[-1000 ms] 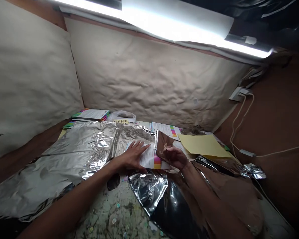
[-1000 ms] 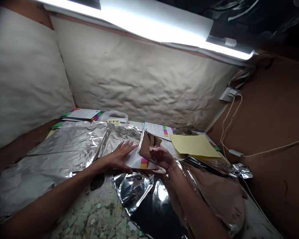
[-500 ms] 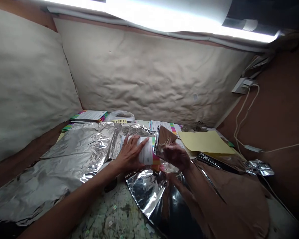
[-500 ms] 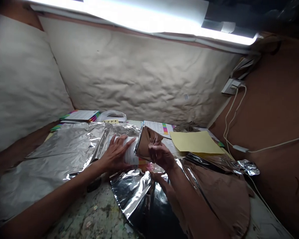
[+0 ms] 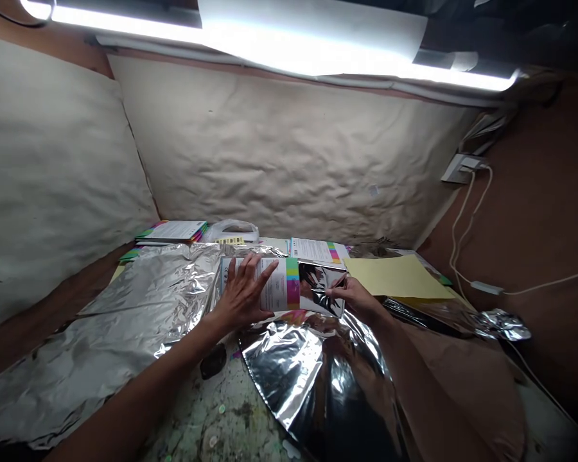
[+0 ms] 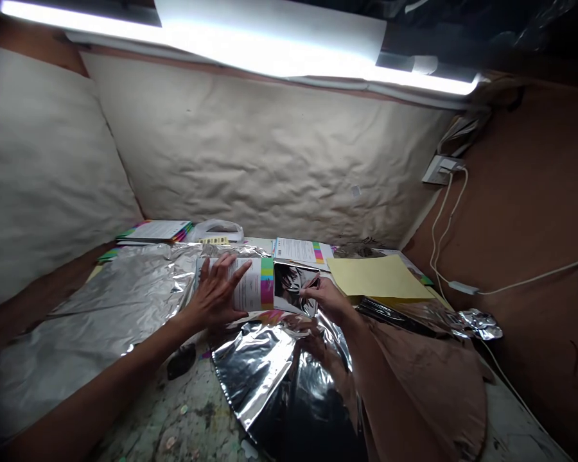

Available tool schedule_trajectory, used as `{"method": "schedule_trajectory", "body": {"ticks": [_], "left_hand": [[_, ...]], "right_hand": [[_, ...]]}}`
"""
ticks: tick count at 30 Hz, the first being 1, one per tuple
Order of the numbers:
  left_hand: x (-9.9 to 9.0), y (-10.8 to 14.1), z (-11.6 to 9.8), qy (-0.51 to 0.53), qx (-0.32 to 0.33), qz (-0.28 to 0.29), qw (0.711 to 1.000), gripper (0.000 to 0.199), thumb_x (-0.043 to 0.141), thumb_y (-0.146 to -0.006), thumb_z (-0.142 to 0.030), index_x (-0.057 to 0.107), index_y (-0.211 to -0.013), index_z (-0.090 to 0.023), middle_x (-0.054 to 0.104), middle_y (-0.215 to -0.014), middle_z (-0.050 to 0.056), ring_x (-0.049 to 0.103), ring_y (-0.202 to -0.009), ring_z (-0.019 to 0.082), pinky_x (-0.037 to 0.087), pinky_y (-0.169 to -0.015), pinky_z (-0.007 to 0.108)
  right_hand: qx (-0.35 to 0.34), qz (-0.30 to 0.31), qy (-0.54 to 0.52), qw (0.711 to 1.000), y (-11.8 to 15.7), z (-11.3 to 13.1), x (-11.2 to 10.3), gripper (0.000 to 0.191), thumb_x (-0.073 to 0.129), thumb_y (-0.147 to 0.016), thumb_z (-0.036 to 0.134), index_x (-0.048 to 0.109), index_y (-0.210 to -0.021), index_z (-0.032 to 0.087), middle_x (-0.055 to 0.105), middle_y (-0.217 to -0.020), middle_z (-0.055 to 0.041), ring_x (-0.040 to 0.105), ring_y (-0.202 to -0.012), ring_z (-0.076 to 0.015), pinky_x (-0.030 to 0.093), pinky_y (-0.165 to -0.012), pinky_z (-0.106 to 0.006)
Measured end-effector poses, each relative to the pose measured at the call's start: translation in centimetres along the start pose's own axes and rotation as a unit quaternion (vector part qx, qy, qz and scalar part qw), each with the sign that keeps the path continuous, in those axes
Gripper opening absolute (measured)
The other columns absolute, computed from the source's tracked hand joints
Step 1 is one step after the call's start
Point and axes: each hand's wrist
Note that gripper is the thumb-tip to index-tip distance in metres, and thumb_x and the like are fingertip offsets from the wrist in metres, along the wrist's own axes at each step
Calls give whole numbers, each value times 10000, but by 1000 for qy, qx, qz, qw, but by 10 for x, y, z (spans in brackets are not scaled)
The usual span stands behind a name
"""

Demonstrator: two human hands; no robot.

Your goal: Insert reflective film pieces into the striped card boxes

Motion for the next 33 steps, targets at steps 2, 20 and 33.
{"method": "schedule_trajectory", "body": {"ticks": [2, 20, 33], "left_hand": [[0, 1, -1, 2, 17, 0, 1000, 1102, 794, -583, -600, 301, -1512, -269, 264, -1512, 194, 157, -1444, 403, 14, -1161, 592], [-3, 3, -14, 23, 43, -8, 999, 1081, 829, -571, -505, 339, -1509, -288, 273, -1499, 186, 207, -1432, 400, 25, -1175, 576], [1, 6, -30, 14, 60, 9, 998, 1078, 785, -595, -530, 307, -1526, -269, 308, -1464, 180, 246, -1379, 424, 34, -1156, 598]], "right_hand": [[10, 13, -4, 1000, 1, -3, 6, 231, 881, -555, 231, 672, -597, 143, 634, -559, 12, 567, -548, -119, 425, -574, -243], [35, 69, 19, 997, 10, 5, 22, 403, 831, -650, 455, 751, -906, 154, 742, -903, -76, 679, -858, -224, 511, -845, -371], [82, 127, -94, 984, 16, -15, 67, 322, 765, -747, 410, 733, -934, 150, 738, -846, -57, 695, -775, -195, 534, -838, -359]]}}
Point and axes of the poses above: each hand's wrist, its own y-axis away from the middle knuckle, its own x-axis out of the palm, z = x × y
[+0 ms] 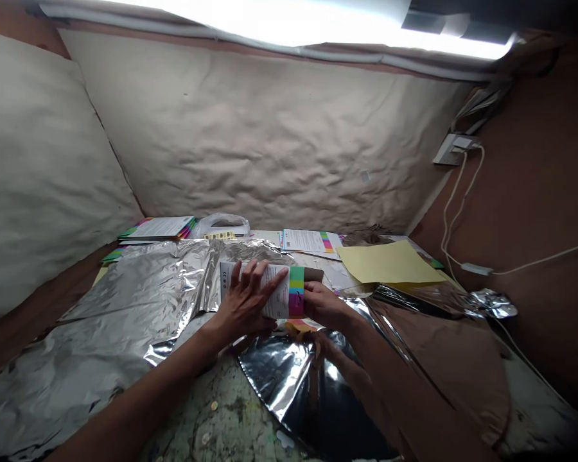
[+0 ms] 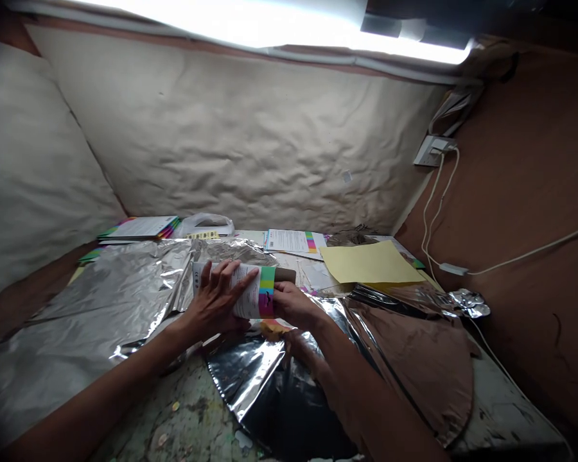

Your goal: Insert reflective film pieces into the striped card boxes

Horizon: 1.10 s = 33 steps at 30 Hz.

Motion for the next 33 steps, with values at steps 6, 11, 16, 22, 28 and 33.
{"method": "schedule_trajectory", "body": {"ticks": [6, 11, 16, 22, 28, 33], "left_hand": [[-13, -3, -8, -8, -44, 7, 999, 1095, 775, -619, -583, 273, -1537, -261, 272, -1509, 202, 258, -1386, 406, 92, -1148, 560], [-12, 1, -24, 1, -79, 57, 995, 1177, 754, -597, -691, 205, -1553, -280, 225, -1559, 204, 239, -1405, 409, 131, -1134, 530], [14, 15, -35, 80, -135, 234, 959, 1147, 531, -669, -852, 175, -1562, -226, 318, -1516, 260, 289, -1378, 474, 163, -1085, 611], [14, 4, -16, 234, -210, 178, 932, 1026, 637, -727, -705, 288, -1526, -163, 538, -1337, 226, 474, -1268, 404, 318, -1049, 554], [2, -4, 8, 691, -295, 196, 631, 861, 820, -667, -422, 451, -1392, -140, 712, -1030, 135, 698, -878, 271, 531, -759, 358], [8, 0, 2, 737, -355, 146, 556, 870, 865, -609, -301, 455, -1361, -148, 729, -921, 92, 700, -749, 228, 532, -661, 313]], "right_hand": [[-10, -8, -31, 999, 7, 14, -2, 468, 655, -821, 564, 688, -1030, 146, 729, -928, -94, 691, -887, -241, 542, -841, -396], [-77, -112, 164, 977, 1, 8, -1, 413, 791, -701, 450, 701, -972, 151, 728, -870, -43, 675, -792, -216, 533, -743, -327], [10, -137, 304, 943, -5, -9, -20, 333, 752, -703, 327, 699, -975, 141, 720, -791, -38, 665, -711, -203, 504, -617, -275], [-53, -151, 370, 915, -3, -2, -27, 446, 723, -733, 281, 684, -1171, 206, 718, -1058, -46, 633, -985, -243, 486, -865, -337], [-105, -36, 390, 914, 5, 9, -11, 430, 705, -783, 325, 684, -1202, 227, 734, -978, -32, 654, -887, -227, 506, -779, -335], [-107, -126, 338, 927, 4, 4, -18, 229, 723, -769, 359, 745, -936, 204, 745, -883, -36, 681, -831, -214, 533, -751, -323]]}}
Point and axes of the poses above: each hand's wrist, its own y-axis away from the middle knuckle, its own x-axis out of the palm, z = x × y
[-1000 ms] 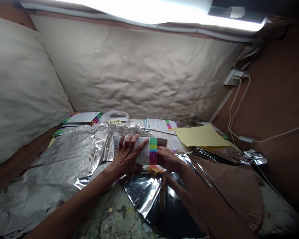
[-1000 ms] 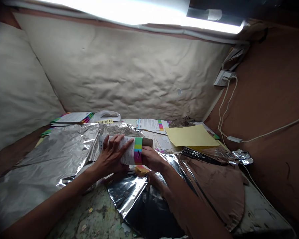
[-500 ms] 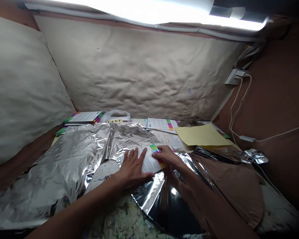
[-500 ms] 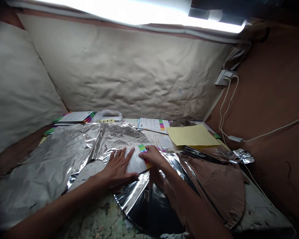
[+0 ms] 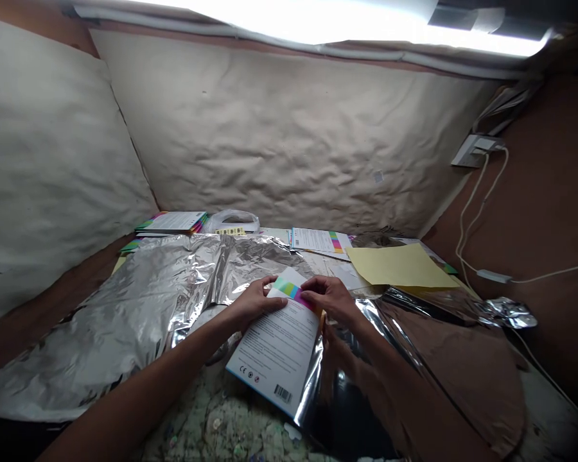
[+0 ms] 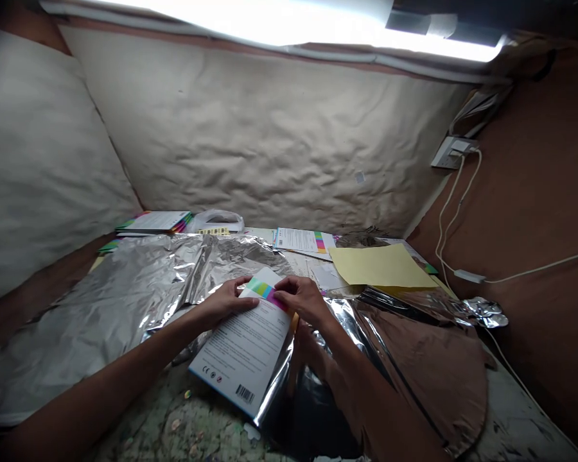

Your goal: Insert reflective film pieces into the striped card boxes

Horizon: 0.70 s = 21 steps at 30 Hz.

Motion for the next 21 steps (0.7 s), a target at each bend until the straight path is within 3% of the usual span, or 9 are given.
{"method": "schedule_trajectory", "body": {"ticks": [3, 6, 10, 13, 15, 17, 19, 21], "left_hand": [[3, 0, 0, -3, 22, -19, 1000, 794, 847, -622, -296, 496, -1321, -159, 731, -916, 83, 697, -746, 225, 531, -655, 308], [7, 1, -2, -17, 28, -30, 999, 560, 815, -618, -278, 628, -1123, -127, 725, -894, 74, 684, -744, 212, 519, -663, 291], [11, 3, -1, -15, -41, -29, 999, 315, 757, -606, -263, 672, -876, -122, 688, -724, 29, 626, -598, 169, 467, -567, 256], [13, 2, 2, -11, -11, -38, 999, 339, 738, -604, -222, 660, -924, -140, 684, -737, 15, 624, -605, 162, 469, -571, 249], [13, 1, 3, 2, 23, -47, 999, 414, 737, -629, -226, 640, -1025, -151, 699, -806, 28, 643, -643, 172, 493, -596, 262], [14, 1, 4, 10, 33, -41, 999, 449, 738, -674, -277, 622, -1089, -151, 704, -846, 43, 651, -652, 179, 505, -599, 276], [12, 0, 4, -15, 35, -32, 999, 447, 743, -697, -332, 631, -1084, -138, 701, -842, 50, 647, -641, 180, 497, -582, 272], [7, -2, 4, -66, 34, -32, 997, 437, 757, -686, -354, 650, -1043, -125, 699, -838, 55, 651, -664, 188, 488, -582, 266]], "right_hand": [[-25, -3, 30, 999, 3, 4, 1, 223, 717, -785, 375, 745, -944, 221, 743, -915, -30, 686, -830, -208, 541, -752, -321], [-57, -14, 75, 995, 7, 11, 6, 202, 696, -810, 327, 736, -987, 238, 736, -933, -16, 684, -842, -192, 539, -783, -314], [-84, -12, 138, 987, 8, 11, 14, 110, 672, -823, 278, 739, -900, 238, 699, -894, -20, 658, -818, -182, 528, -753, -305], [-112, -49, 182, 976, 6, 6, 15, 213, 695, -801, 292, 723, -1005, 237, 657, -1086, -64, 609, -1037, -236, 488, -915, -377], [-85, -101, 186, 974, 4, 4, 13, 532, 751, -747, 336, 621, -1251, 229, 584, -1271, -100, 522, -1201, -282, 418, -1028, -442], [-12, -112, 147, 983, 2, 3, 9, 800, 785, -698, 355, 468, -1419, 216, 572, -1300, -118, 535, -1189, -294, 426, -1019, -463], [44, -80, 90, 992, 1, 3, 6, 793, 774, -692, 320, 474, -1419, 217, 622, -1236, -100, 599, -1094, -273, 476, -956, -430], [40, -59, 63, 995, 2, 4, 5, 642, 748, -703, 269, 583, -1322, 229, 650, -1219, -74, 613, -1083, -260, 483, -947, -396]]}}
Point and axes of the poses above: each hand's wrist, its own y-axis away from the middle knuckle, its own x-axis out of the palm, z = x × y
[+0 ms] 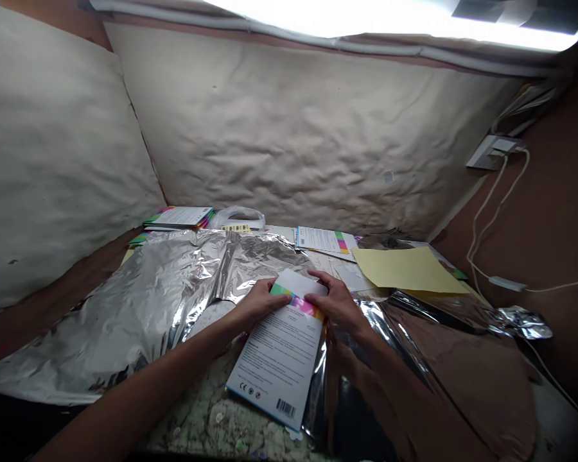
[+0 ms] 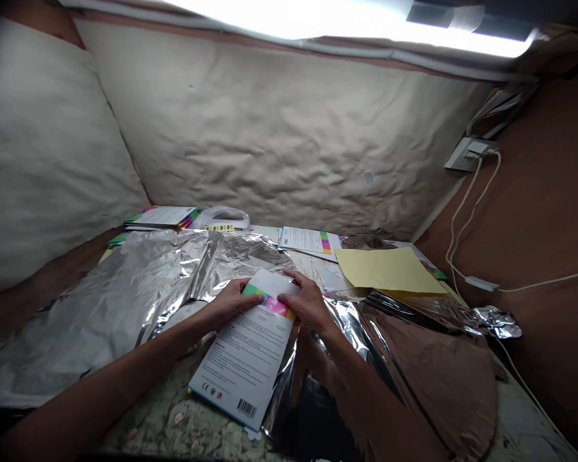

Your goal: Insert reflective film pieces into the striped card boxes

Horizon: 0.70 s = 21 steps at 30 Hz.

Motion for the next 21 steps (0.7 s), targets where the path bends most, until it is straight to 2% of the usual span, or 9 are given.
{"method": "schedule_trajectory", "body": {"ticks": [4, 7, 10, 12, 14, 16, 18, 19, 21], "left_hand": [[-16, -10, 5, -84, 48, 13, 995, 432, 785, -646, -342, 650, -1002, -138, 706, -932, 57, 664, -804, 208, 502, -683, 278], [-27, -17, 9, -240, 96, 8, 966, 309, 753, -666, -348, 648, -881, -152, 689, -850, 31, 640, -778, 198, 483, -666, 273], [-32, -17, 9, -361, 129, -33, 923, 198, 726, -665, -308, 658, -790, -170, 650, -764, 13, 597, -747, 194, 440, -656, 273], [-33, -14, 4, -377, 136, -36, 915, 157, 715, -651, -255, 674, -782, -179, 639, -745, 7, 579, -739, 193, 414, -658, 272], [-34, -11, -6, -388, 140, -13, 911, 169, 709, -644, -226, 698, -809, -189, 648, -744, -1, 577, -717, 186, 399, -645, 264], [-36, -8, -16, -403, 140, 53, 903, 285, 732, -629, -218, 725, -913, -209, 668, -760, -11, 584, -687, 177, 392, -625, 253], [-37, -6, -22, -432, 145, 122, 882, 351, 737, -628, -193, 734, -978, -228, 687, -770, -15, 596, -667, 172, 388, -609, 242], [-37, -5, -22, -454, 153, 137, 867, 324, 720, -641, -168, 740, -958, -232, 692, -763, -13, 601, -663, 171, 385, -608, 240], [-35, -1, -18, -507, 178, 116, 835, 227, 661, -678, -114, 744, -855, -230, 702, -768, 1, 619, -695, 179, 382, -624, 242]], "right_hand": [[-40, 32, 21, 998, 3, -1, 4, 406, 720, -727, 247, 708, -1133, 243, 709, -1127, -45, 640, -1039, -266, 494, -912, -386], [-60, 64, 45, 995, 5, -4, 9, 327, 699, -746, 251, 724, -1072, 232, 725, -1035, -46, 658, -957, -265, 508, -840, -377], [-71, 127, 69, 987, 7, -4, 10, 424, 710, -742, 264, 682, -1165, 240, 692, -1148, -53, 631, -1033, -271, 489, -873, -377], [-78, 156, 104, 979, 8, 0, 9, 532, 713, -737, 257, 624, -1262, 255, 650, -1245, -57, 596, -1104, -277, 466, -902, -378], [-83, 165, 157, 970, 9, 5, 10, 512, 684, -748, 222, 620, -1255, 250, 668, -1190, -57, 604, -1061, -267, 460, -850, -354], [-90, 176, 215, 957, 9, 11, 14, 378, 645, -757, 180, 668, -1129, 235, 699, -1024, -41, 623, -928, -238, 439, -738, -308], [-105, 172, 278, 939, 11, 15, 21, 205, 619, -776, 169, 687, -960, 229, 682, -877, -26, 606, -817, -209, 383, -649, -277], [-119, 164, 311, 929, 12, 16, 25, 141, 597, -801, 168, 681, -898, 227, 666, -844, -26, 592, -794, -201, 356, -626, -274], [-149, 144, 369, 906, 19, 17, 33, 142, 544, -847, 146, 664, -840, 221, 644, -838, -43, 570, -785, -198, 328, -607, -280]]}}
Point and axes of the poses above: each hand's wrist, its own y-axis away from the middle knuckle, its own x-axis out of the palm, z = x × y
